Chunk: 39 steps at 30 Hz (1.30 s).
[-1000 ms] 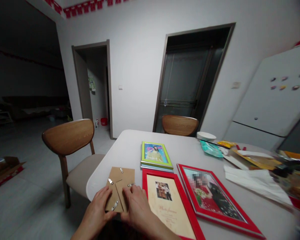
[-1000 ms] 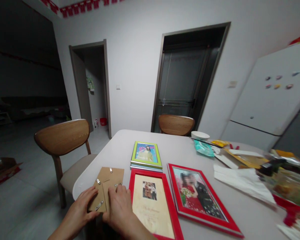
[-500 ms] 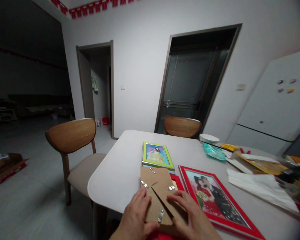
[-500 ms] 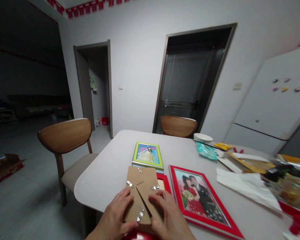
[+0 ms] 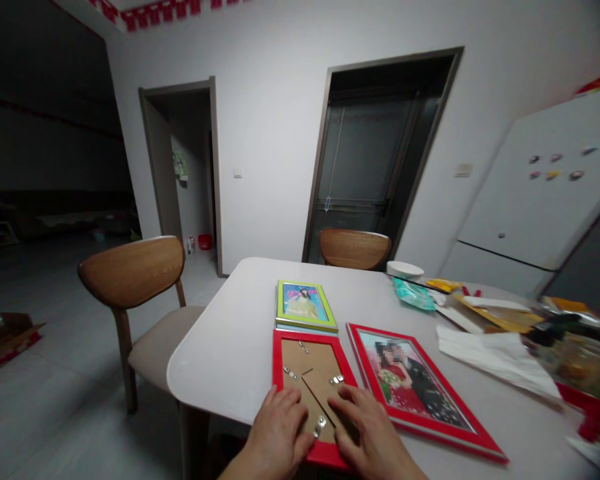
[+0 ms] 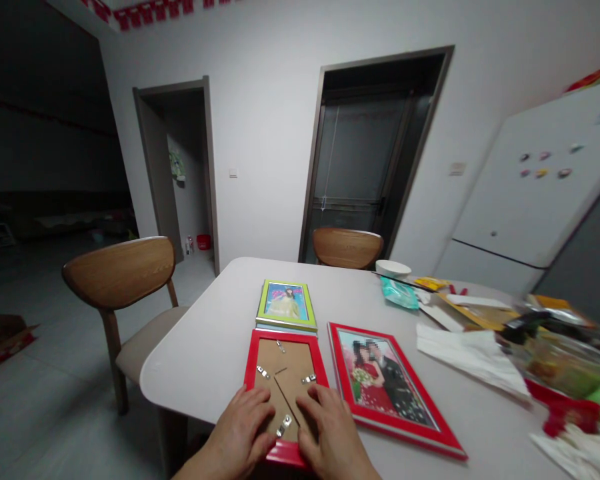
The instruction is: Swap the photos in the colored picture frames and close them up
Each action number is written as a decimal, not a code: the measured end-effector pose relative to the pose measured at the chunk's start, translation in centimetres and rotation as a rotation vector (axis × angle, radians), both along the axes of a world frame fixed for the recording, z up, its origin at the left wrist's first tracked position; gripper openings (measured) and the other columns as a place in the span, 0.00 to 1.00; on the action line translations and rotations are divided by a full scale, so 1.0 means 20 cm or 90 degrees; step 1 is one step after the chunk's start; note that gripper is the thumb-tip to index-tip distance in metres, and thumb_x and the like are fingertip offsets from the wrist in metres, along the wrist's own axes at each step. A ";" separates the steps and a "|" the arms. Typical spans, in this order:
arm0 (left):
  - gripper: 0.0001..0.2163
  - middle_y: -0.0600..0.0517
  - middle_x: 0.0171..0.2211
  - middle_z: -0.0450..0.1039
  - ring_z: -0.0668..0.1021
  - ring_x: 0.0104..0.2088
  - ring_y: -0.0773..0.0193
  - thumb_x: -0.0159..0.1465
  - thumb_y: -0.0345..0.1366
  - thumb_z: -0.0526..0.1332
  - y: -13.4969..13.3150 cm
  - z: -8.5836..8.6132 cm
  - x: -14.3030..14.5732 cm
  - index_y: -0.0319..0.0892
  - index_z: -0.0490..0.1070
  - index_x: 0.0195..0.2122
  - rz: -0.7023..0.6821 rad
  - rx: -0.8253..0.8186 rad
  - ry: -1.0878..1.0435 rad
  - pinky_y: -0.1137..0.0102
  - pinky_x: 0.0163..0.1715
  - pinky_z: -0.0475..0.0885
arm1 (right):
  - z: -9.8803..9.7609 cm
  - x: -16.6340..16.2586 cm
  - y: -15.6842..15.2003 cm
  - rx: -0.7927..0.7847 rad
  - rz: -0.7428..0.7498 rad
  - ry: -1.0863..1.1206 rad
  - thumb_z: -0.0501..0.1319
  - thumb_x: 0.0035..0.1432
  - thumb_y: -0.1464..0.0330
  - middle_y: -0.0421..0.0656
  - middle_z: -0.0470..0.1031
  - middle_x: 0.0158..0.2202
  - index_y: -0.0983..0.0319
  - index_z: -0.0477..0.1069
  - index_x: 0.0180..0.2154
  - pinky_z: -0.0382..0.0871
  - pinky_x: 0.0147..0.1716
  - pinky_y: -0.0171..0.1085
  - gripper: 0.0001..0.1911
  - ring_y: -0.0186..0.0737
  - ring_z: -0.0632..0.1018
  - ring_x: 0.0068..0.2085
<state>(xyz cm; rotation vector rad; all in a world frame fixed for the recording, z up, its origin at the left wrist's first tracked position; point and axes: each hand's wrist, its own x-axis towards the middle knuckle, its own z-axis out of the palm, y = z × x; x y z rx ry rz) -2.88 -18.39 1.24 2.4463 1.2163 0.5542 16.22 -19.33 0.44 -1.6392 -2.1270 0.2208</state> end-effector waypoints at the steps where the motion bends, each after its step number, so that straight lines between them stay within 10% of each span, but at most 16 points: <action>1: 0.14 0.44 0.50 0.63 0.64 0.51 0.55 0.53 0.35 0.60 0.00 0.00 -0.01 0.40 0.66 0.42 -0.011 -0.006 -0.001 0.57 0.54 0.51 | 0.00 0.00 0.01 0.008 0.002 -0.010 0.53 0.46 0.67 0.48 0.66 0.45 0.60 0.69 0.41 0.58 0.46 0.42 0.18 0.44 0.66 0.46; 7: 0.32 0.39 0.54 0.56 0.58 0.54 0.51 0.44 0.45 0.66 0.01 -0.02 -0.07 0.36 0.61 0.48 -0.053 -0.041 -0.003 0.55 0.54 0.49 | 0.04 -0.05 -0.02 0.031 0.037 -0.054 0.51 0.52 0.65 0.47 0.66 0.43 0.57 0.70 0.38 0.58 0.44 0.43 0.13 0.44 0.66 0.44; 15: 0.24 0.44 0.52 0.59 0.60 0.53 0.53 0.42 0.45 0.67 0.01 -0.03 -0.09 0.40 0.66 0.38 -0.044 -0.042 -0.023 0.55 0.54 0.49 | 0.10 -0.15 0.00 -0.031 0.146 -0.048 0.52 0.51 0.70 0.41 0.68 0.33 0.57 0.73 0.27 0.59 0.35 0.35 0.11 0.36 0.67 0.37; 28: 0.18 0.45 0.49 0.64 0.64 0.50 0.55 0.43 0.43 0.66 0.01 -0.01 -0.09 0.41 0.67 0.32 -0.029 -0.020 -0.046 0.59 0.52 0.52 | 0.19 -0.14 -0.11 -0.061 0.237 -0.049 0.49 0.54 0.66 0.44 0.68 0.39 0.56 0.70 0.36 0.58 0.41 0.40 0.12 0.40 0.65 0.41; 34: 0.21 0.45 0.52 0.60 0.60 0.53 0.55 0.40 0.45 0.67 0.03 -0.05 -0.09 0.41 0.67 0.33 -0.028 -0.035 -0.012 0.58 0.53 0.49 | 0.06 -0.05 0.02 0.026 0.055 -0.023 0.48 0.54 0.65 0.48 0.65 0.45 0.59 0.66 0.45 0.58 0.44 0.41 0.17 0.42 0.65 0.45; 39: 0.21 0.46 0.52 0.60 0.60 0.53 0.56 0.39 0.45 0.68 0.04 -0.07 -0.09 0.42 0.67 0.32 -0.023 -0.022 -0.013 0.58 0.54 0.47 | 0.04 -0.01 0.15 0.043 -0.069 -0.087 0.47 0.54 0.69 0.48 0.67 0.35 0.63 0.71 0.32 0.60 0.38 0.39 0.15 0.42 0.67 0.37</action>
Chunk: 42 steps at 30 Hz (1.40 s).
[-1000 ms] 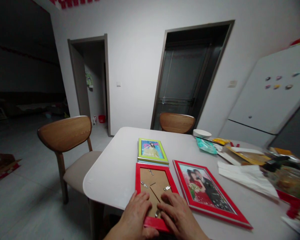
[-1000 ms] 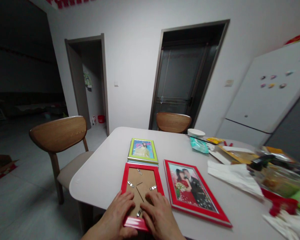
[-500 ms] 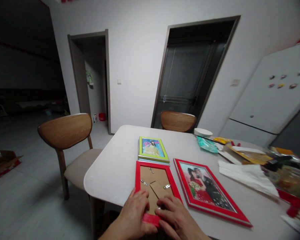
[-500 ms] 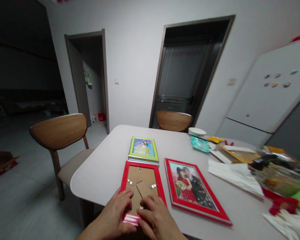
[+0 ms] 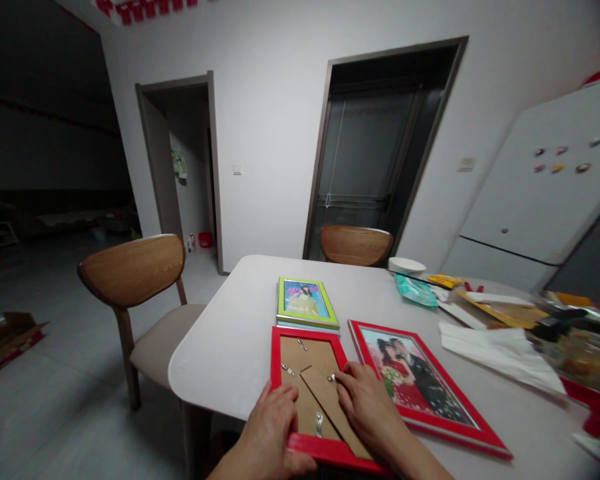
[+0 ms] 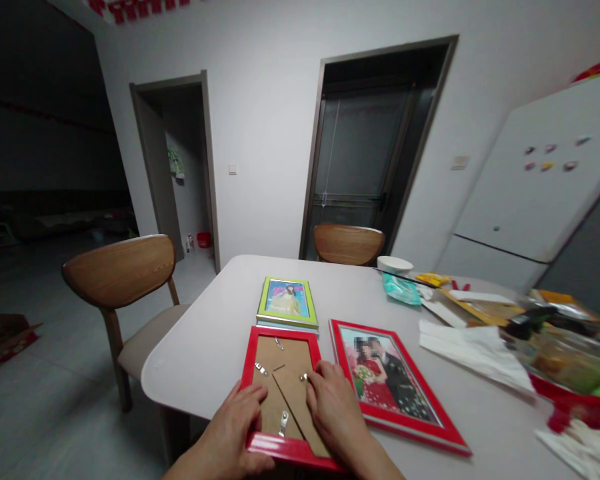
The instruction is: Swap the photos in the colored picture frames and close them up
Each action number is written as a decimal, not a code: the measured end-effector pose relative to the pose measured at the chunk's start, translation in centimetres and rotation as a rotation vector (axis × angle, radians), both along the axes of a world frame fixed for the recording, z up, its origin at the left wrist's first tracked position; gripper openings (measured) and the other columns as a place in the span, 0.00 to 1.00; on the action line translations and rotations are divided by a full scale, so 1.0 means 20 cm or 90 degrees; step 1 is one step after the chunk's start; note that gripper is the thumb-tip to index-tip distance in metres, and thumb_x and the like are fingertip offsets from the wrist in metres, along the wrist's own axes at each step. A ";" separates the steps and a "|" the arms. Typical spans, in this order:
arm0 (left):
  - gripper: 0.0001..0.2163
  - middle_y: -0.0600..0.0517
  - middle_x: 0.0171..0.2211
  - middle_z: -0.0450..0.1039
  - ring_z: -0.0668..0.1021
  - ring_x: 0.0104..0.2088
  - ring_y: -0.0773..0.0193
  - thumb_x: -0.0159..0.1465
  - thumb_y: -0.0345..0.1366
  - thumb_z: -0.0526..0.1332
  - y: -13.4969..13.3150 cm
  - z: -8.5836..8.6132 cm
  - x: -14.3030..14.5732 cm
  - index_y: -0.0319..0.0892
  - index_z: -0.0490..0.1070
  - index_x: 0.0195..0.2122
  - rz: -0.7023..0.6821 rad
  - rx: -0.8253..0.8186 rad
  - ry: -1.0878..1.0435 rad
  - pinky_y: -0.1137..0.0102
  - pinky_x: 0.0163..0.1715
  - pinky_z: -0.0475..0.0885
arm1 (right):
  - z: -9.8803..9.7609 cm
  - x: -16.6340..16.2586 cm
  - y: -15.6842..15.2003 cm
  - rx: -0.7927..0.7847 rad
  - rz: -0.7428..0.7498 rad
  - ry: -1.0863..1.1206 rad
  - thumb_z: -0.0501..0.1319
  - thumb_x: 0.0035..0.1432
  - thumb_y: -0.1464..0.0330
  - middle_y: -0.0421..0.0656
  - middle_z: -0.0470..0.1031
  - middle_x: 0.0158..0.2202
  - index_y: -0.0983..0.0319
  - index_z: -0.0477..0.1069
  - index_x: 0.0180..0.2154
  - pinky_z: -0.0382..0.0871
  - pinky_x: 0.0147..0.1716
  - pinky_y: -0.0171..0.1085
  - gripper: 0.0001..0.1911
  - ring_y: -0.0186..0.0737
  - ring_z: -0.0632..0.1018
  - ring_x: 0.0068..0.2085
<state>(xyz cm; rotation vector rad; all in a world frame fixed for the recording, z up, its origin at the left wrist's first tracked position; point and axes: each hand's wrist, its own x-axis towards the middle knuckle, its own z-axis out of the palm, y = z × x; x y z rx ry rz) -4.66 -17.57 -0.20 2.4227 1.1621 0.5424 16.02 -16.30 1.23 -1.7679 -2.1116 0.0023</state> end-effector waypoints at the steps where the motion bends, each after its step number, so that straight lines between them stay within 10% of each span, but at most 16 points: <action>1: 0.21 0.46 0.52 0.61 0.61 0.53 0.55 0.39 0.45 0.68 0.00 0.00 0.00 0.42 0.67 0.32 0.003 0.004 -0.007 0.58 0.54 0.47 | 0.01 0.00 0.01 -0.005 0.002 -0.005 0.46 0.54 0.69 0.48 0.67 0.34 0.63 0.71 0.30 0.60 0.37 0.38 0.15 0.41 0.67 0.37; 18: 0.23 0.43 0.49 0.64 0.65 0.50 0.53 0.38 0.43 0.69 -0.01 0.00 0.02 0.39 0.69 0.35 0.019 0.018 -0.056 0.57 0.53 0.52 | -0.01 0.02 0.03 -0.002 0.008 0.011 0.46 0.53 0.71 0.47 0.66 0.32 0.64 0.70 0.25 0.59 0.38 0.36 0.15 0.39 0.67 0.36; 25: 0.24 0.44 0.49 0.64 0.64 0.51 0.54 0.36 0.42 0.70 -0.01 -0.03 0.01 0.39 0.68 0.34 0.012 0.012 -0.058 0.58 0.53 0.52 | 0.01 -0.03 0.05 0.003 0.056 0.062 0.48 0.54 0.68 0.48 0.68 0.37 0.63 0.69 0.39 0.59 0.39 0.35 0.15 0.40 0.68 0.39; 42: 0.30 0.43 0.48 0.65 0.65 0.49 0.52 0.33 0.37 0.71 0.00 0.02 0.01 0.37 0.68 0.39 0.006 -0.019 -0.096 0.60 0.51 0.57 | -0.03 -0.32 0.19 -0.015 0.182 -0.001 0.50 0.53 0.71 0.42 0.68 0.25 0.63 0.70 0.21 0.54 0.30 0.32 0.14 0.34 0.65 0.31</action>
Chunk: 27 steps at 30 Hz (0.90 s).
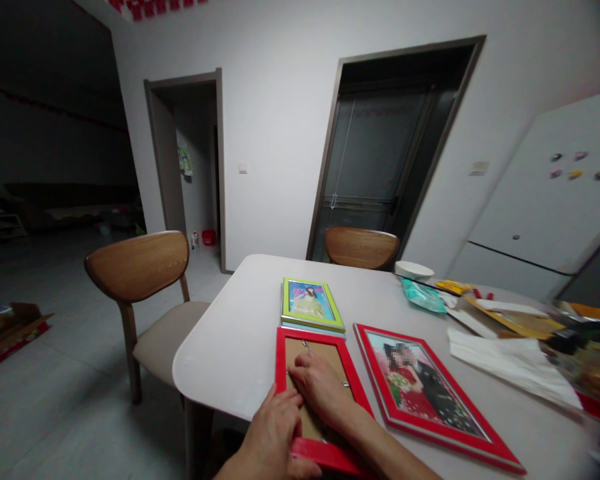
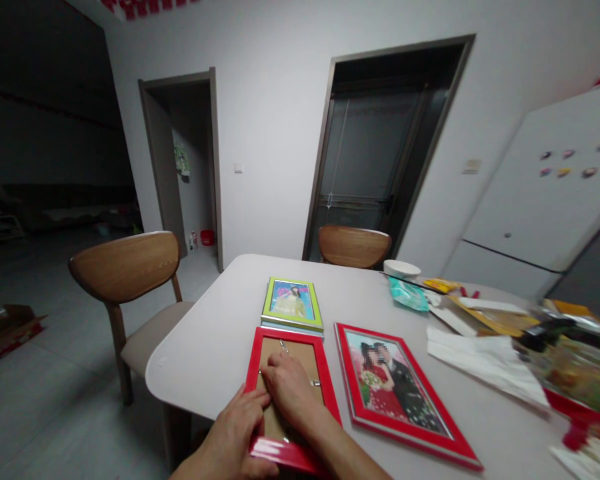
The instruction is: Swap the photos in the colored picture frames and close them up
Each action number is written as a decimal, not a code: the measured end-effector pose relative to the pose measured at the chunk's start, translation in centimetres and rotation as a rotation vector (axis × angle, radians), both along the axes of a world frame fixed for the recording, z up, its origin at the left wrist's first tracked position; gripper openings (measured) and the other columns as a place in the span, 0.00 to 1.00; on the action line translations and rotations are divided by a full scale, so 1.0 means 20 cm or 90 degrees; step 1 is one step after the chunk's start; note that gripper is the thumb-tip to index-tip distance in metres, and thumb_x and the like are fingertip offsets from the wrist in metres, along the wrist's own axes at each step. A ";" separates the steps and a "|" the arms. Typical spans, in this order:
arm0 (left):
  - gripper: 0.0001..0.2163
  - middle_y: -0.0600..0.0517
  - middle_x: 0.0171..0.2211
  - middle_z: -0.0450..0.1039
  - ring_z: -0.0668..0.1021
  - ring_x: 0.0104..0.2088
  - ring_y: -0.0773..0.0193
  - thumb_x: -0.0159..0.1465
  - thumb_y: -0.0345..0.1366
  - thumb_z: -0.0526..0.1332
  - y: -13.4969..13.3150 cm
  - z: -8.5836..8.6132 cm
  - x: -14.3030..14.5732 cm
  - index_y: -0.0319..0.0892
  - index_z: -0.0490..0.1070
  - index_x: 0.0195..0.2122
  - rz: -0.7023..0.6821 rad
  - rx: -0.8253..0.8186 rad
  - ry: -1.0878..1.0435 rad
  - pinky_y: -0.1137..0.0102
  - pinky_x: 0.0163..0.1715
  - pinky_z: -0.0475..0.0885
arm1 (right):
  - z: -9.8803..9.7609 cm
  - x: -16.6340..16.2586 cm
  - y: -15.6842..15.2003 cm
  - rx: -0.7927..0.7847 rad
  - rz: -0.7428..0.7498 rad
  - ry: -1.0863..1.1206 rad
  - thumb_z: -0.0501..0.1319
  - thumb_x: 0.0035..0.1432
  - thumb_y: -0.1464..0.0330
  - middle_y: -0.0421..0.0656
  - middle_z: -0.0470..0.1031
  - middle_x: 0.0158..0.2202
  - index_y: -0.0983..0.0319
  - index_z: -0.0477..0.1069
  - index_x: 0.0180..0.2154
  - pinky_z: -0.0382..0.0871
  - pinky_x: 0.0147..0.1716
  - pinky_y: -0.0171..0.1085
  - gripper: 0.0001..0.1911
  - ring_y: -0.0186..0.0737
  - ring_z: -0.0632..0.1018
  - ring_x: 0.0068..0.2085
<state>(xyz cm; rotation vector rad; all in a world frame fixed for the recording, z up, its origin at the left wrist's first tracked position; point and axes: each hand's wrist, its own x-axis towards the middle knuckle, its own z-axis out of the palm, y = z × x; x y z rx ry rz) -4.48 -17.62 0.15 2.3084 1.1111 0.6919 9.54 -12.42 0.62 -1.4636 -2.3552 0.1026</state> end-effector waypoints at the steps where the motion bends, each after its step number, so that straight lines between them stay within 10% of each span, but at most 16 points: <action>1: 0.28 0.43 0.48 0.65 0.65 0.49 0.52 0.33 0.37 0.71 0.00 0.00 0.00 0.38 0.68 0.38 0.002 0.000 0.001 0.60 0.51 0.57 | 0.00 0.00 0.00 -0.002 0.012 0.000 0.50 0.53 0.71 0.42 0.68 0.26 0.63 0.70 0.21 0.54 0.31 0.31 0.14 0.34 0.66 0.31; 8: 0.23 0.43 0.49 0.65 0.65 0.50 0.51 0.35 0.43 0.71 0.01 -0.07 -0.01 0.38 0.69 0.31 0.004 0.016 0.010 0.58 0.53 0.53 | 0.05 0.10 0.11 -0.043 -0.105 0.079 0.50 0.53 0.67 0.45 0.72 0.35 0.62 0.70 0.37 0.57 0.32 0.30 0.13 0.35 0.70 0.34; 19: 0.32 0.40 0.47 0.65 0.66 0.49 0.49 0.34 0.44 0.70 0.02 -0.12 0.00 0.37 0.66 0.41 0.007 0.058 0.026 0.55 0.52 0.55 | -0.01 0.12 0.33 -0.054 -0.322 0.096 0.54 0.48 0.66 0.48 0.74 0.27 0.63 0.68 0.25 0.53 0.23 0.33 0.08 0.42 0.73 0.30; 27: 0.20 0.41 0.49 0.63 0.63 0.51 0.48 0.47 0.42 0.65 0.01 -0.08 0.06 0.42 0.66 0.40 -0.039 0.021 0.086 0.50 0.52 0.51 | 0.02 0.18 0.28 -0.061 -0.240 0.221 0.49 0.51 0.63 0.44 0.73 0.25 0.64 0.67 0.25 0.60 0.26 0.32 0.13 0.37 0.72 0.27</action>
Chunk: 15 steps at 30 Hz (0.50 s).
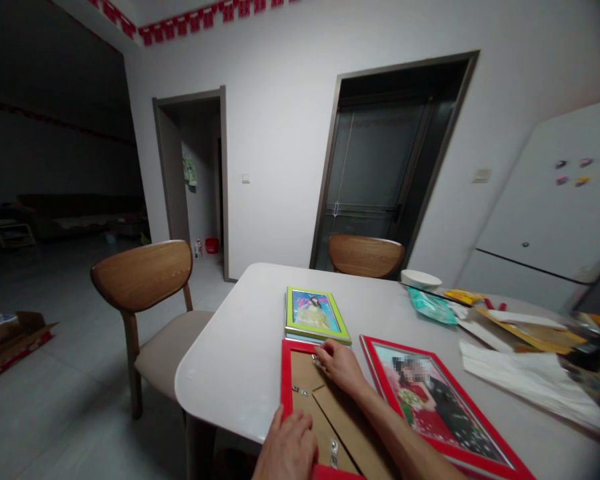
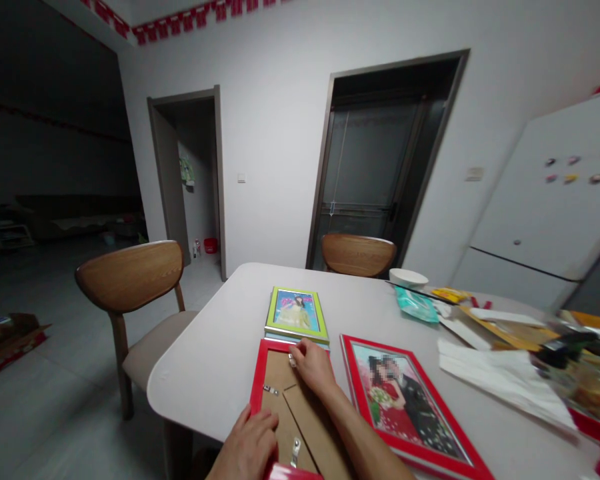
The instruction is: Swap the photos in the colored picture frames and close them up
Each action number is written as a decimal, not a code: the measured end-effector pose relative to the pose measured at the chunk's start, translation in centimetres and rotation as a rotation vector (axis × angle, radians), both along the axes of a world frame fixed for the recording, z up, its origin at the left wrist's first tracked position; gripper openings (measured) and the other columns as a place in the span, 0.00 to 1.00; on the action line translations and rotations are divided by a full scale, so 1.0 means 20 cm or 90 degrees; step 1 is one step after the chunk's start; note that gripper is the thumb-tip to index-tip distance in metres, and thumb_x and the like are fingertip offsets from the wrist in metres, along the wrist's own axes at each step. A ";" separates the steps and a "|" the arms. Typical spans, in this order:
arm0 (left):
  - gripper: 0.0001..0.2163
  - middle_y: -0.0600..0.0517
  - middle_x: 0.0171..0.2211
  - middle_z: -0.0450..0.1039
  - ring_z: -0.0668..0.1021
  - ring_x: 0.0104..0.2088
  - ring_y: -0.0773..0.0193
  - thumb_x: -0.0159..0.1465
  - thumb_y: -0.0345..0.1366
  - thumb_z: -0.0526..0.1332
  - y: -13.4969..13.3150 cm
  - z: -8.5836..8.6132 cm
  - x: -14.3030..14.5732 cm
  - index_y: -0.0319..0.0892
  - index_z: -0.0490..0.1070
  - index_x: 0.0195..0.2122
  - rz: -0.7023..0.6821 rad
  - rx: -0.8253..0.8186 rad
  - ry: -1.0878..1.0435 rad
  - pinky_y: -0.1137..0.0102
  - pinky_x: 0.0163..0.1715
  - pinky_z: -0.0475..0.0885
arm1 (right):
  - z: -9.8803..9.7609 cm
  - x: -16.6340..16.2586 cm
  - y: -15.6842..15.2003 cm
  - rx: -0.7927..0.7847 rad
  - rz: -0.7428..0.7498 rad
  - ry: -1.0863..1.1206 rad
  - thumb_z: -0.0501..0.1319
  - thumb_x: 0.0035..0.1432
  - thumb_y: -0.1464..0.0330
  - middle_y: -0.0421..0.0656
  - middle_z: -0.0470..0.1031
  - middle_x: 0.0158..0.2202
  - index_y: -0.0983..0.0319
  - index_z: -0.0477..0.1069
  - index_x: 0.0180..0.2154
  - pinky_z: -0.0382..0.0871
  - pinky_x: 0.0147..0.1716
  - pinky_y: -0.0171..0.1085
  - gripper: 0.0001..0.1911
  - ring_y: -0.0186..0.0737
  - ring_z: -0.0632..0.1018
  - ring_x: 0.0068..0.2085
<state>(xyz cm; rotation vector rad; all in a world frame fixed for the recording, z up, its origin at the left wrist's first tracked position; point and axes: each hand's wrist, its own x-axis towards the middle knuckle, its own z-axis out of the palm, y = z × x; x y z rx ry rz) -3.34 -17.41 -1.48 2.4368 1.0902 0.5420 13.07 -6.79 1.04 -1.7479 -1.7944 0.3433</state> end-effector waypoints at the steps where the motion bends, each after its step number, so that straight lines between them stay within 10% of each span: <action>1: 0.18 0.41 0.50 0.62 0.62 0.52 0.48 0.49 0.41 0.64 0.00 0.01 0.02 0.42 0.65 0.40 -0.010 -0.004 0.014 0.49 0.52 0.50 | 0.01 0.01 -0.02 0.001 0.016 0.022 0.48 0.52 0.62 0.43 0.73 0.24 0.64 0.67 0.25 0.61 0.26 0.32 0.15 0.36 0.72 0.27; 9: 0.22 0.40 0.51 0.60 0.61 0.52 0.51 0.45 0.32 0.64 -0.04 0.13 0.02 0.40 0.62 0.43 -0.030 -0.056 -0.035 0.54 0.53 0.50 | 0.13 0.25 -0.29 0.052 -0.057 0.318 0.53 0.47 0.58 0.44 0.73 0.31 0.63 0.69 0.33 0.65 0.32 0.35 0.16 0.39 0.73 0.32; 12: 0.17 0.43 0.49 0.63 0.65 0.49 0.54 0.47 0.29 0.60 -0.08 0.27 -0.02 0.41 0.62 0.39 0.038 -0.063 -0.223 0.60 0.50 0.57 | 0.13 0.25 -0.41 -0.002 -0.130 0.541 0.56 0.44 0.57 0.44 0.73 0.31 0.62 0.67 0.35 0.66 0.28 0.35 0.19 0.37 0.73 0.29; 15: 0.07 0.46 0.50 0.62 0.66 0.49 0.56 0.53 0.34 0.56 -0.12 0.39 0.04 0.42 0.61 0.34 0.078 -0.145 -0.496 0.65 0.46 0.62 | 0.08 0.08 -0.53 -0.163 -0.012 0.737 0.54 0.46 0.55 0.44 0.73 0.28 0.61 0.66 0.39 0.67 0.24 0.35 0.20 0.36 0.73 0.25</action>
